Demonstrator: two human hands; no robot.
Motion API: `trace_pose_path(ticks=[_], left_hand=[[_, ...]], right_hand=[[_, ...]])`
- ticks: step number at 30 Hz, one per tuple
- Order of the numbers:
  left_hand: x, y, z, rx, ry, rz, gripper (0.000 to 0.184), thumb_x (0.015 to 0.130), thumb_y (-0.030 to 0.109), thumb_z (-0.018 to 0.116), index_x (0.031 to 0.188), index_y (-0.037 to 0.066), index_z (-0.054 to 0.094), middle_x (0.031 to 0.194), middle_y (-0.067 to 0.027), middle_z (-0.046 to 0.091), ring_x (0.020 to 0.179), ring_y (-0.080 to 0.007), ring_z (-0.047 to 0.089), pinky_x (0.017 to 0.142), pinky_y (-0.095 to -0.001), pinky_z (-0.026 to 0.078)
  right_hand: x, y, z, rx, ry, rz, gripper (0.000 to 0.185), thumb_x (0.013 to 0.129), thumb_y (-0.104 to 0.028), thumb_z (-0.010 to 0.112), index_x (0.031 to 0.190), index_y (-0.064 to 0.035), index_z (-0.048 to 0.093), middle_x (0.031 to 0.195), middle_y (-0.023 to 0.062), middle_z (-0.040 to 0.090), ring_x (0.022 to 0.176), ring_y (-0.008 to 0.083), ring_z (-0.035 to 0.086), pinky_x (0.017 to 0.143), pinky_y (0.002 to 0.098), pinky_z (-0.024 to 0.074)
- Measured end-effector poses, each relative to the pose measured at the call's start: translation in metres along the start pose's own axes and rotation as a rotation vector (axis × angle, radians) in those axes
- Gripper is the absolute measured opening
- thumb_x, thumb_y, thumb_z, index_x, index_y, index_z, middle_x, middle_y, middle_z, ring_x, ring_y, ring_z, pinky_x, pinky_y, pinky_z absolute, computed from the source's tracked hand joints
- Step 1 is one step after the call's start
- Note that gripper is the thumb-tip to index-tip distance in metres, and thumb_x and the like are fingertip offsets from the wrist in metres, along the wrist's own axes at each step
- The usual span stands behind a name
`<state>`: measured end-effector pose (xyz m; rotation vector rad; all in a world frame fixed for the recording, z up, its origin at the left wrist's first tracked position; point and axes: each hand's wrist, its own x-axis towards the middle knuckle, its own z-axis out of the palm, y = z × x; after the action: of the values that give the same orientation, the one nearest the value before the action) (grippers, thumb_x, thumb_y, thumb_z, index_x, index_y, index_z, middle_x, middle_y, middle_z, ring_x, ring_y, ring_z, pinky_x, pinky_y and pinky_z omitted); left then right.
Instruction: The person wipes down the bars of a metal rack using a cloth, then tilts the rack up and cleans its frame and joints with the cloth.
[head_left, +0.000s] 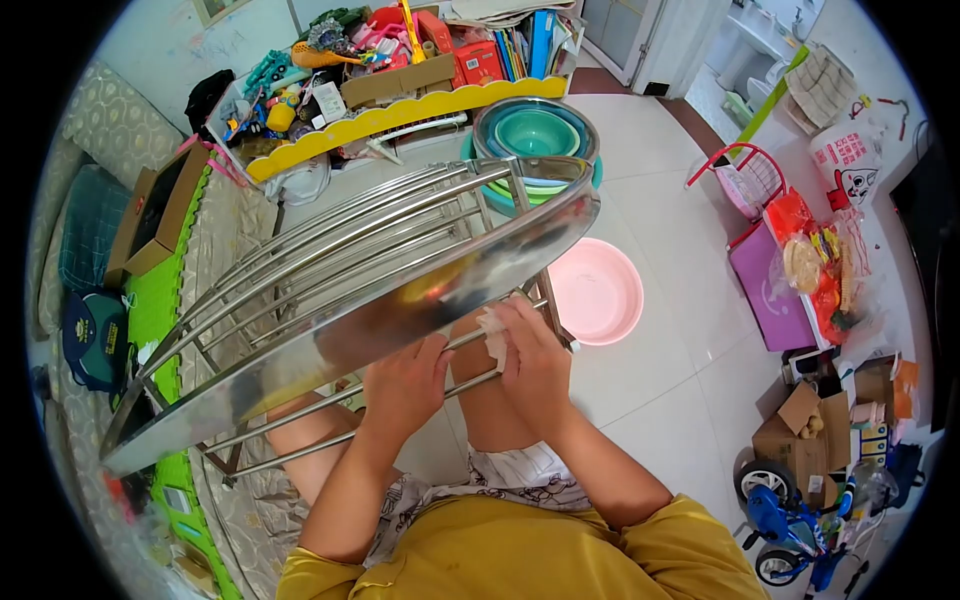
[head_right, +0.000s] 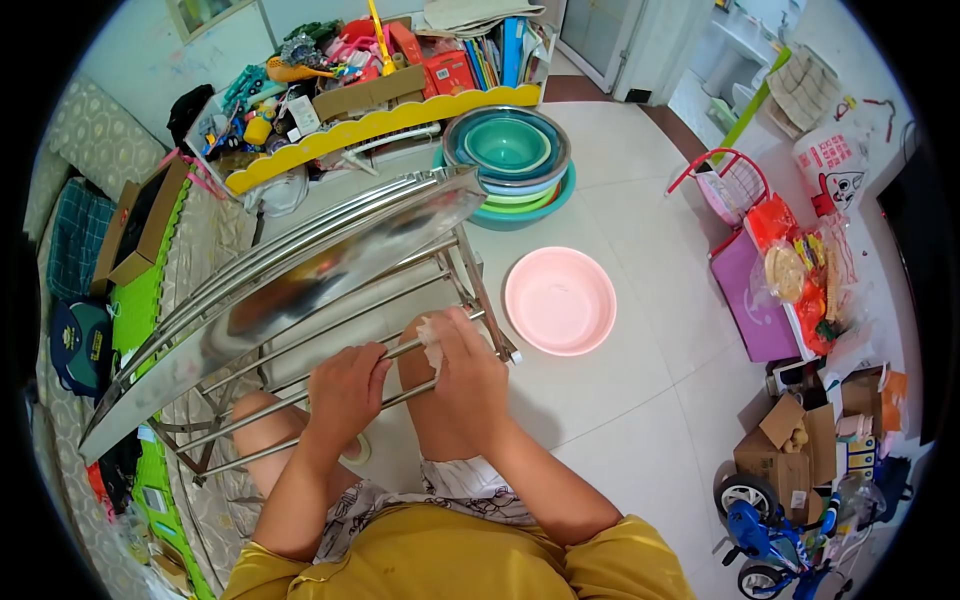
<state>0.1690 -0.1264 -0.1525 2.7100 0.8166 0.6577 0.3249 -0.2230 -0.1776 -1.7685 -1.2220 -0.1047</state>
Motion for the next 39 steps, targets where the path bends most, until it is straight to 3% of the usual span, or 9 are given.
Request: trace_pose_path(ticks=[6, 17, 22, 24, 33, 35, 36, 38, 39], left_hand=[[0.0, -0.002, 0.002, -0.005, 0.024, 0.023, 0.008, 0.093, 0.017, 0.062, 0.096, 0.01, 0.061, 0.076, -0.007, 0.064, 0.069, -0.03, 0.062, 0.059, -0.042, 0.049], [0.0, -0.002, 0.001, 0.055, 0.04, 0.054, 0.012, 0.093, 0.02, 0.064, 0.09, 0.01, 0.058, 0.075, -0.0044, 0.061, 0.071, -0.0245, 0.063, 0.061, -0.0374, 0.051], [-0.001, -0.003, -0.001, 0.049, 0.063, 0.069, 0.013, 0.093, 0.021, 0.064, 0.09, 0.01, 0.058, 0.076, -0.0048, 0.062, 0.073, -0.0247, 0.064, 0.061, -0.0374, 0.051], [-0.003, -0.003, -0.003, 0.014, -0.006, -0.022, 0.012, 0.094, 0.02, 0.062, 0.099, 0.009, 0.062, 0.078, -0.0108, 0.065, 0.071, -0.0328, 0.064, 0.061, -0.0436, 0.05], [0.001, -0.005, -0.004, -0.043, 0.015, -0.018, 0.014, 0.093, 0.022, 0.064, 0.092, 0.009, 0.062, 0.071, -0.0125, 0.064, 0.064, -0.0354, 0.063, 0.057, -0.045, 0.049], [0.001, -0.006, -0.003, -0.051, 0.011, -0.022, 0.014, 0.093, 0.022, 0.064, 0.092, 0.009, 0.061, 0.071, -0.0128, 0.064, 0.064, -0.0355, 0.063, 0.057, -0.045, 0.049], [0.0, -0.006, -0.003, -0.061, 0.003, -0.031, 0.014, 0.093, 0.022, 0.064, 0.092, 0.008, 0.061, 0.071, -0.0132, 0.064, 0.065, -0.0355, 0.063, 0.057, -0.0451, 0.048], [0.0, -0.005, -0.003, -0.063, 0.016, -0.023, 0.014, 0.093, 0.022, 0.064, 0.092, 0.009, 0.061, 0.071, -0.0132, 0.064, 0.065, -0.0357, 0.063, 0.058, -0.0452, 0.048], [0.0, -0.005, -0.003, -0.065, 0.028, -0.015, 0.013, 0.093, 0.022, 0.064, 0.092, 0.009, 0.061, 0.071, -0.0133, 0.064, 0.065, -0.0358, 0.063, 0.058, -0.0453, 0.048]], right_hand=[[-0.004, -0.017, 0.004, 0.016, -0.095, -0.096, 0.052, 0.08, 0.006, 0.058, 0.131, -0.008, 0.055, 0.12, 0.0111, 0.058, 0.104, 0.0338, 0.06, 0.085, 0.0409, 0.0542], [0.011, 0.007, -0.009, 0.032, -0.016, -0.047, 0.039, 0.082, 0.013, 0.059, 0.117, -0.0022, 0.065, 0.122, 0.0171, 0.064, 0.103, 0.0362, 0.067, 0.083, 0.0397, 0.0568], [0.009, 0.008, -0.009, 0.022, 0.037, 0.037, 0.036, 0.084, 0.008, 0.059, 0.117, -0.0047, 0.065, 0.126, 0.0168, 0.063, 0.107, 0.0384, 0.065, 0.087, 0.0433, 0.0551], [0.006, 0.008, -0.005, 0.018, 0.048, 0.036, 0.035, 0.084, 0.008, 0.059, 0.116, -0.0041, 0.065, 0.126, 0.0173, 0.063, 0.108, 0.0388, 0.065, 0.088, 0.0437, 0.055], [-0.006, -0.016, -0.002, 0.192, -0.109, -0.026, 0.03, 0.088, 0.002, 0.059, 0.118, -0.0009, 0.064, 0.121, 0.0178, 0.065, 0.107, 0.0386, 0.064, 0.089, 0.0435, 0.0538], [-0.014, -0.015, -0.008, 0.295, -0.051, 0.0, 0.031, 0.087, 0.006, 0.064, 0.118, -0.0011, 0.067, 0.121, 0.0162, 0.066, 0.095, 0.0225, 0.07, 0.076, 0.0307, 0.0565], [-0.02, -0.014, -0.01, 0.295, -0.051, -0.001, 0.031, 0.087, 0.006, 0.064, 0.118, -0.0011, 0.067, 0.121, 0.0162, 0.066, 0.095, 0.0225, 0.07, 0.076, 0.0307, 0.0565], [-0.028, -0.011, -0.013, 0.519, -0.023, 0.37, 0.028, 0.089, 0.006, 0.064, 0.116, 0.0001, 0.068, 0.118, 0.016, 0.067, 0.091, 0.0164, 0.069, 0.074, 0.0266, 0.0552], [-0.028, -0.008, -0.014, 0.52, -0.024, 0.37, 0.028, 0.089, 0.006, 0.064, 0.116, 0.0001, 0.068, 0.118, 0.016, 0.067, 0.091, 0.0164, 0.069, 0.074, 0.0266, 0.0552]])
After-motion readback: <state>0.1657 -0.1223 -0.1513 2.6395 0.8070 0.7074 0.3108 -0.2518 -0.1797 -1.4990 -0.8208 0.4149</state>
